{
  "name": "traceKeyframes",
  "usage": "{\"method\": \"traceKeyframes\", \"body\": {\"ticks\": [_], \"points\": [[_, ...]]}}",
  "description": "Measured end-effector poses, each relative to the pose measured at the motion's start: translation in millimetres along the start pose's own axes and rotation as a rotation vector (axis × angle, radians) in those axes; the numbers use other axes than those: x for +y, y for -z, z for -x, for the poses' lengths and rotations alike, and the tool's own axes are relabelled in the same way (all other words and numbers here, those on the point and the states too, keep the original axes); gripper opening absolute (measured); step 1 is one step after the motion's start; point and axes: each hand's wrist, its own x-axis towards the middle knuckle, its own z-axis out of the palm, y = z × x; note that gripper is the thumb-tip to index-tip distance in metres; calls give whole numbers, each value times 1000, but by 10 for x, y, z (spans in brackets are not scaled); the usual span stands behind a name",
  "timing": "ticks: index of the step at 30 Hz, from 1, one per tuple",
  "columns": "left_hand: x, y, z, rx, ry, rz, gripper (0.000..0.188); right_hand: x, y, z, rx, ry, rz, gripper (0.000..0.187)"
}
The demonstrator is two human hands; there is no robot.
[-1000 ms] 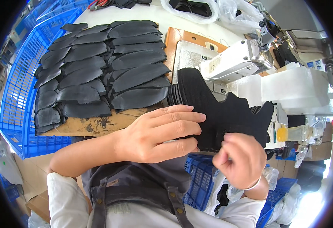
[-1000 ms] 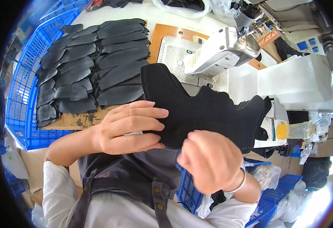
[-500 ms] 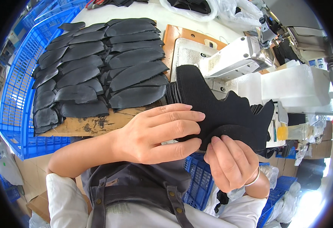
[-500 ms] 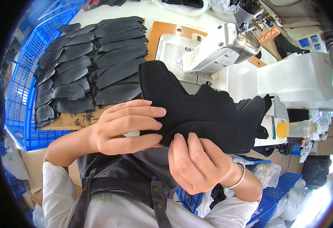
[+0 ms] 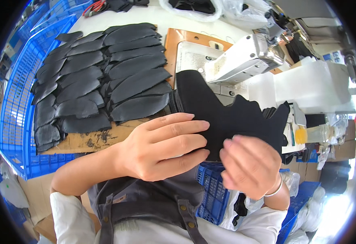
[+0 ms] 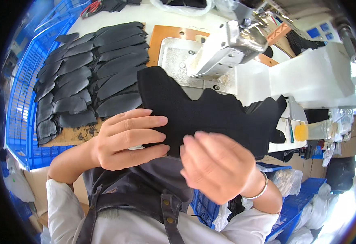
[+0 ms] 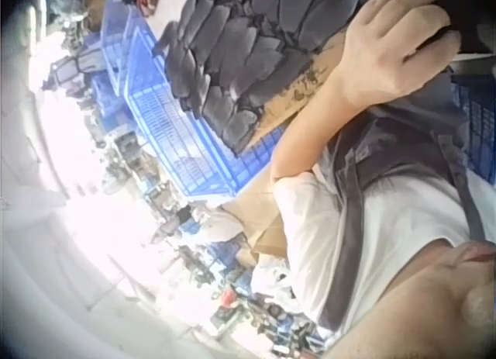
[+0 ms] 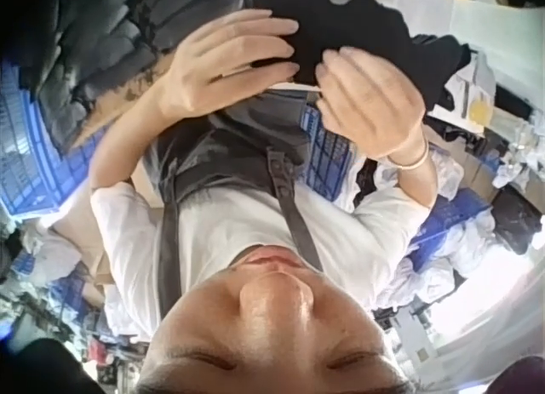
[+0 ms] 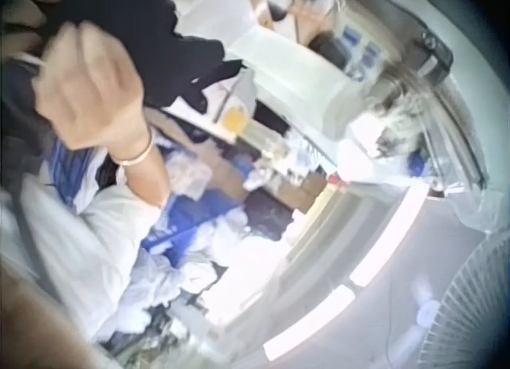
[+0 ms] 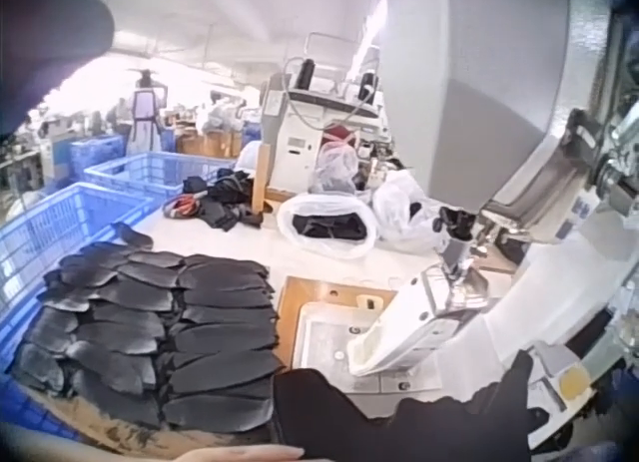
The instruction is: Applying glue to shoe components and stacking them.
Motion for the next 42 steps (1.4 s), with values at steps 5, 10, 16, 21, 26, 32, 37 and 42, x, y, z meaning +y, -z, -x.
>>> {"method": "traceKeyframes", "body": {"ticks": [5,10,16,21,26,32,37,42], "points": [[152,2,-204,-126,86,-24,44,-58,135,80,-338,-309,-14,57],[279,-112,-383,-544,256,-315,75,-113,124,160,-419,-444,6,79],[428,-159,-467,-605,259,-516,56,-76,348,668,-445,-734,312,88],[684,-204,-681,-676,498,-606,102,-14,493,756,-475,-726,296,89],[430,-308,-796,-661,328,-227,106,267,451,443,-445,-382,-91,91],[489,-394,-750,-692,339,-390,100,173,308,648,-376,-537,-13,97],[627,-453,-627,-597,457,-713,106,-53,378,839,-321,-751,237,89],[482,-430,-778,-488,370,-442,101,7,483,922,-205,-700,156,75]]}}
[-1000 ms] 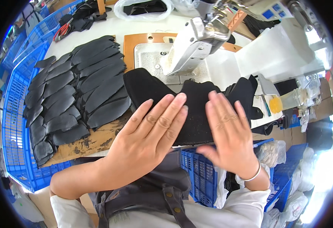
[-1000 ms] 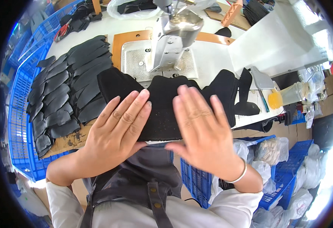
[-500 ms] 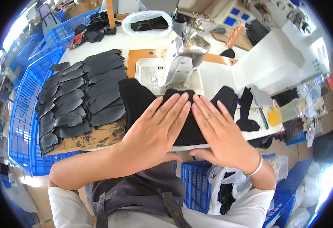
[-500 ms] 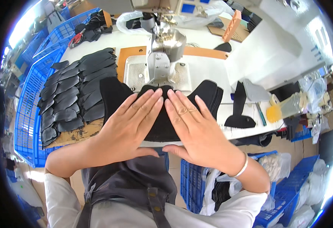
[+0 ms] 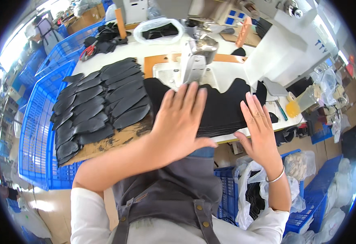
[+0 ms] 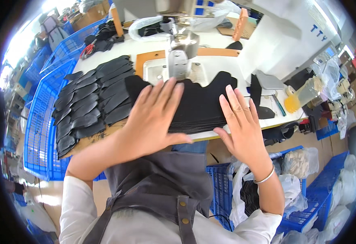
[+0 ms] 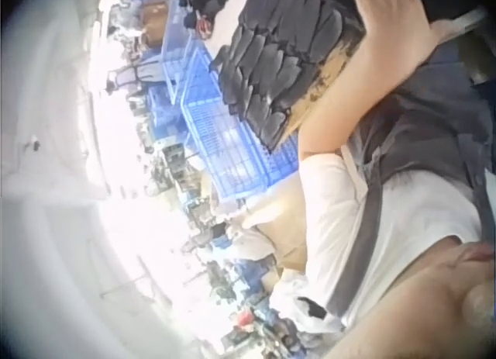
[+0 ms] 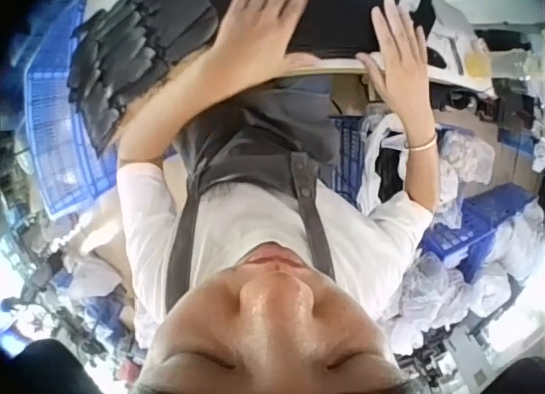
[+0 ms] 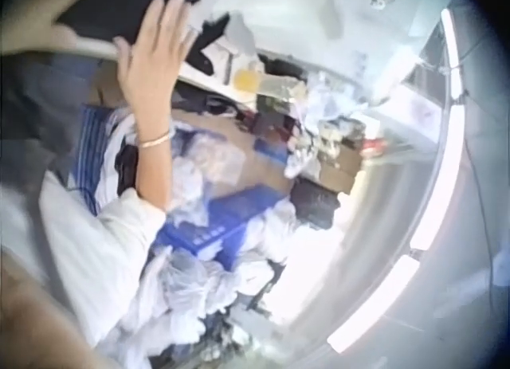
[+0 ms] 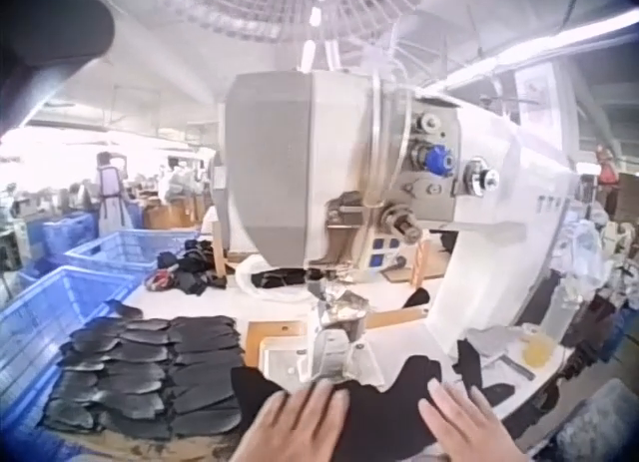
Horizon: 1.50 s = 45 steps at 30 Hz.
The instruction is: Applying glue to shoe components and stacking them.
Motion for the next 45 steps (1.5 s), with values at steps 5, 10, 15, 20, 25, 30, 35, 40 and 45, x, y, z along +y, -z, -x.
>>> {"method": "traceKeyframes", "body": {"ticks": [5,10,15,20,25,30,35,40,45], "points": [[-183,-70,-244,-163,-24,173,103,46,60,-213,20,182,-135,48],[-323,-27,-208,-153,-106,206,99,27,192,-402,-36,252,-206,48],[-397,156,-355,-296,-17,371,82,-6,146,-427,55,403,-59,34],[-396,179,-374,-164,-146,160,69,31,37,-419,145,444,-17,32],[-408,344,-187,120,-260,-152,64,-42,134,-489,24,285,-77,63],[-775,855,241,-19,-115,-141,58,14,-37,-290,131,241,-109,59],[-1571,838,486,0,409,-146,48,51,-198,18,227,152,-230,52],[-1994,-103,-454,-1,274,-286,52,-138,-302,-80,316,109,-247,44],[-1916,-1072,-1001,-301,128,-46,69,-289,-328,-127,262,123,-290,39]]}}
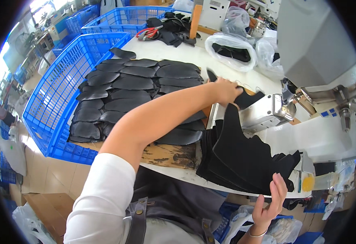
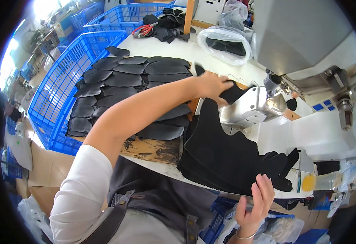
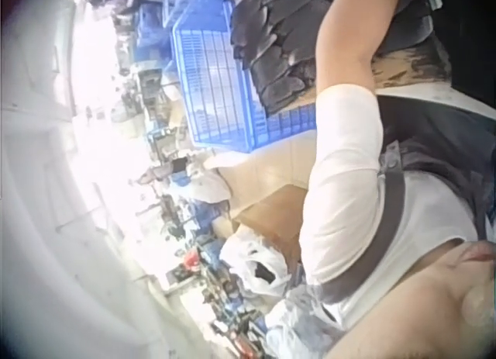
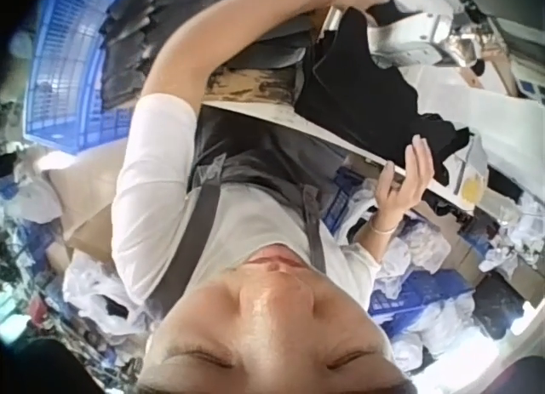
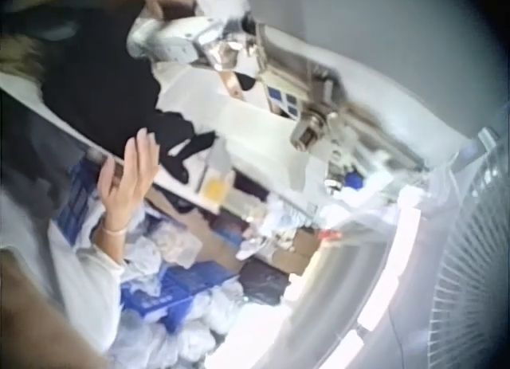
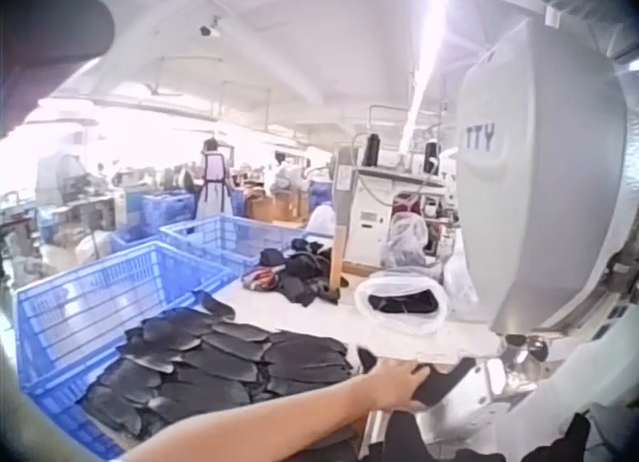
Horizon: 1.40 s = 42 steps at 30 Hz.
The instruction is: Applying glue to shoe components and stacking them.
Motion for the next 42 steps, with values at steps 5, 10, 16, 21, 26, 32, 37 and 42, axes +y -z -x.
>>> {"method": "traceKeyframes", "body": {"ticks": [5,10,16,21,26,32,37,42], "points": [[-247,110,334,302,-113,279,55,34,23,173,40,-21,92,28],[-209,349,1159,-109,51,430,41,84,-55,206,160,20,28,28],[-181,137,1443,58,-13,398,36,14,-148,141,233,17,48,22],[-213,89,1570,219,141,495,26,-34,-127,196,243,1,90,22],[-288,322,2062,402,633,719,25,-149,-225,194,360,46,9,22],[92,786,2645,777,633,1307,16,-386,-423,98,240,140,-269,10],[597,1104,2455,448,-137,1715,26,-725,-478,-322,178,215,-550,38],[1038,1164,2024,285,-213,1802,18,-612,-219,-368,-153,-251,-1312,42]]}}
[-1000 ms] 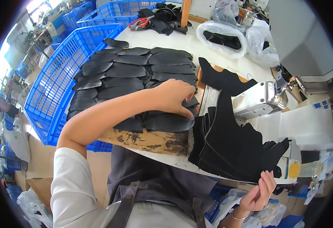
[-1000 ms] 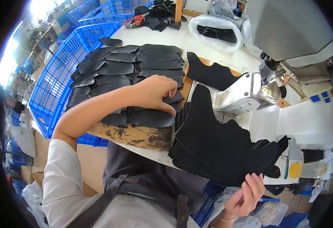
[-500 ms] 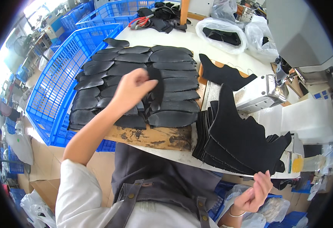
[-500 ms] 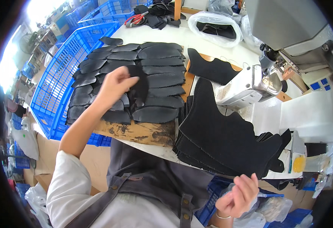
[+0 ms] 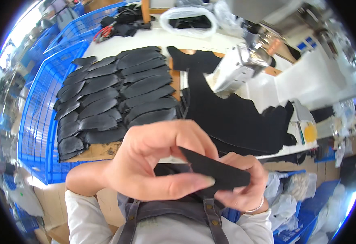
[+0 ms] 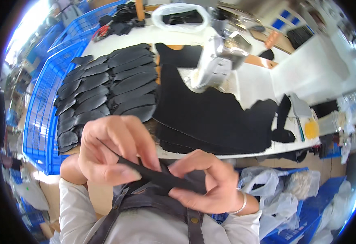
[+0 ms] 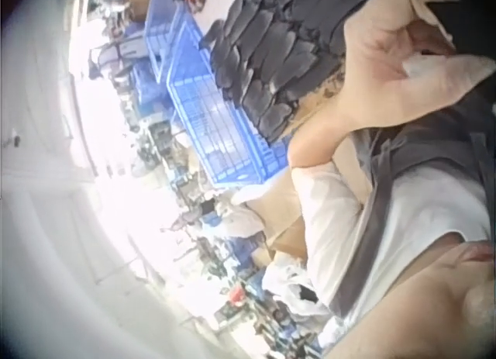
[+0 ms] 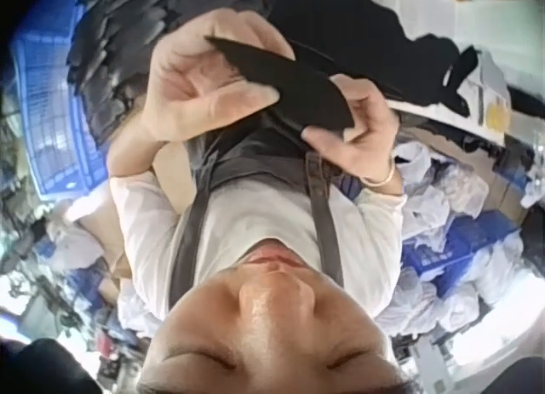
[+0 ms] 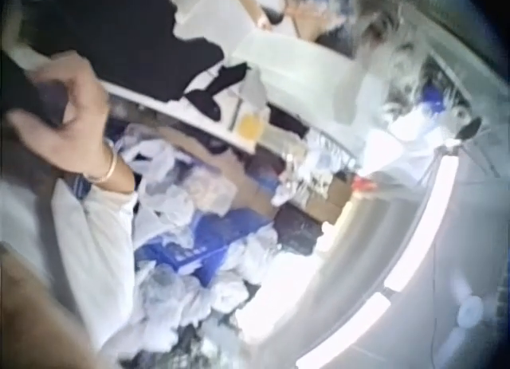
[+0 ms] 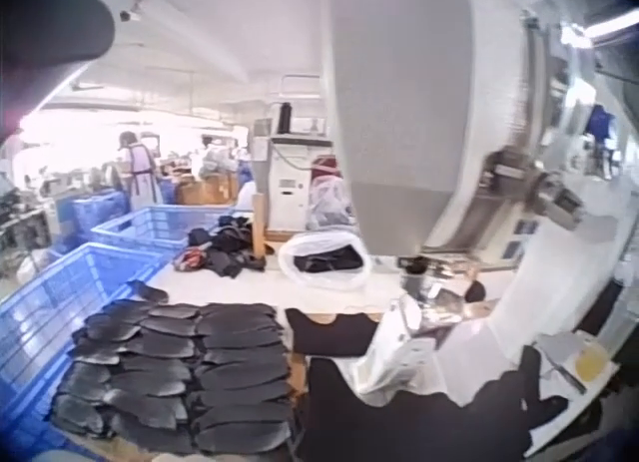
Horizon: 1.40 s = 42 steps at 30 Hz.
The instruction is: Applying glue to shoe components and stacking them.
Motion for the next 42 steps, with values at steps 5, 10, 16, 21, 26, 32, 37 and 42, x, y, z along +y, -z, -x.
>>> {"method": "traceKeyframes", "body": {"ticks": [5,10,16,21,26,32,37,42], "points": [[45,-82,-388,-62,456,-454,15,-410,458,-32,230,-187,365,20],[-210,14,-676,-237,561,-648,22,-442,866,-210,52,-588,431,20],[-277,25,-834,-288,464,-1015,46,-437,800,-313,31,-572,582,21],[-278,11,-832,-304,463,-1058,48,-388,802,-359,-28,-517,754,23],[-285,-18,-755,-271,409,-1075,49,-412,805,-374,-62,-525,805,23],[-310,-28,-723,-261,386,-1139,48,-364,808,-352,-26,-546,712,21],[-302,-57,-723,-234,461,-1141,46,-383,792,-369,-36,-534,747,21],[-325,-57,-709,-243,398,-1170,45,-363,802,-360,-39,-502,772,21]]}}
